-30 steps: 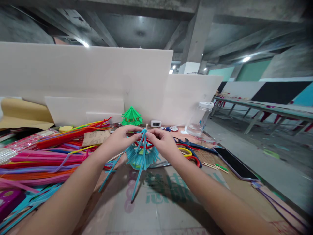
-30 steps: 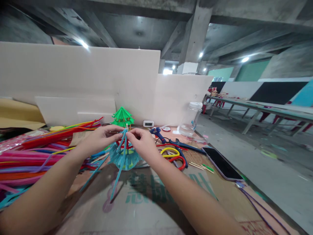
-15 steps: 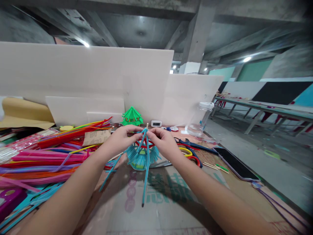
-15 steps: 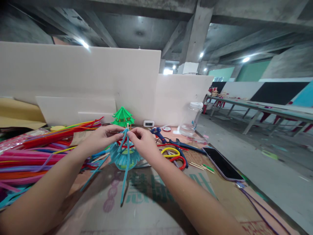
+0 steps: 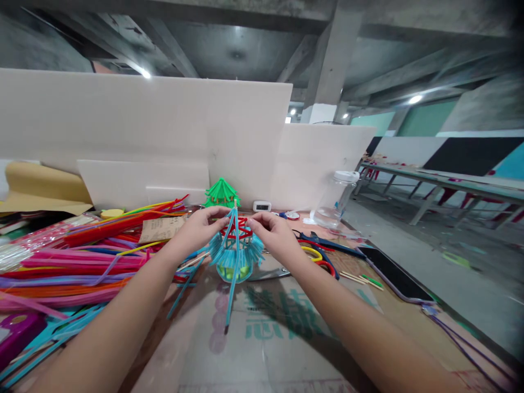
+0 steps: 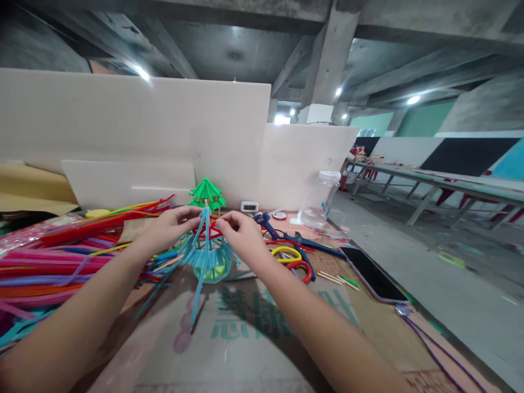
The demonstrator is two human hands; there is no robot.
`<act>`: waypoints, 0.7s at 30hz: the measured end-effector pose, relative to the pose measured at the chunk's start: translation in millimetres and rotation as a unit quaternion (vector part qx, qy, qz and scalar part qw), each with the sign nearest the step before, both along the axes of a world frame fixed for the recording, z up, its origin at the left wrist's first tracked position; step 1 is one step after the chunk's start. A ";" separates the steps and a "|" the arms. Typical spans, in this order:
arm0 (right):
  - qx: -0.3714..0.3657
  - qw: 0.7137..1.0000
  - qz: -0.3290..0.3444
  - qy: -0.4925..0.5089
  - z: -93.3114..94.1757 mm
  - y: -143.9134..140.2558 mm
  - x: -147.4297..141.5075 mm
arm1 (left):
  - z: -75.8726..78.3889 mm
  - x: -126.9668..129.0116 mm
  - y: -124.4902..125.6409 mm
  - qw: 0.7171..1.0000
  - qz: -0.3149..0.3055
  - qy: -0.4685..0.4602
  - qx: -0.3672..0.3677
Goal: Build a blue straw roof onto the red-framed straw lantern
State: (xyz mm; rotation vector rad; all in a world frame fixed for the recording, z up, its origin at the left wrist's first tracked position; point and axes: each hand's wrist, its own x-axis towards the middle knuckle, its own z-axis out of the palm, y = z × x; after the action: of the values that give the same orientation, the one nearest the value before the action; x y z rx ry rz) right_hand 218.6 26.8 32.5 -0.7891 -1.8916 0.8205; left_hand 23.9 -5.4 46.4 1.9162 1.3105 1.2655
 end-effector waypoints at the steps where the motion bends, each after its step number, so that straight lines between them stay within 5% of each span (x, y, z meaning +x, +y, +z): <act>1: 0.000 1.000 0.002 -0.002 -1.1 0.8 -0.3 | -0.9 -0.8 1.1 1.000 0.002 -0.006 0.001; 11: 0.037 0.999 0.011 -0.032 -2.7 -0.1 -0.8 | -0.6 -8.9 1.1 1.000 0.013 -0.003 0.008; 21: 0.054 0.995 -0.010 -0.080 0.2 1.9 2.9 | 18.5 -6.6 -19.0 0.989 0.106 0.102 0.029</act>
State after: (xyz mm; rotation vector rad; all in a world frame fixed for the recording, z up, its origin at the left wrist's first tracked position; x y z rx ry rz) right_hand 221.5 28.7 32.7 -0.8254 -2.0481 0.6519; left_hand 17.3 -24.4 64.9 2.0337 1.6351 1.2458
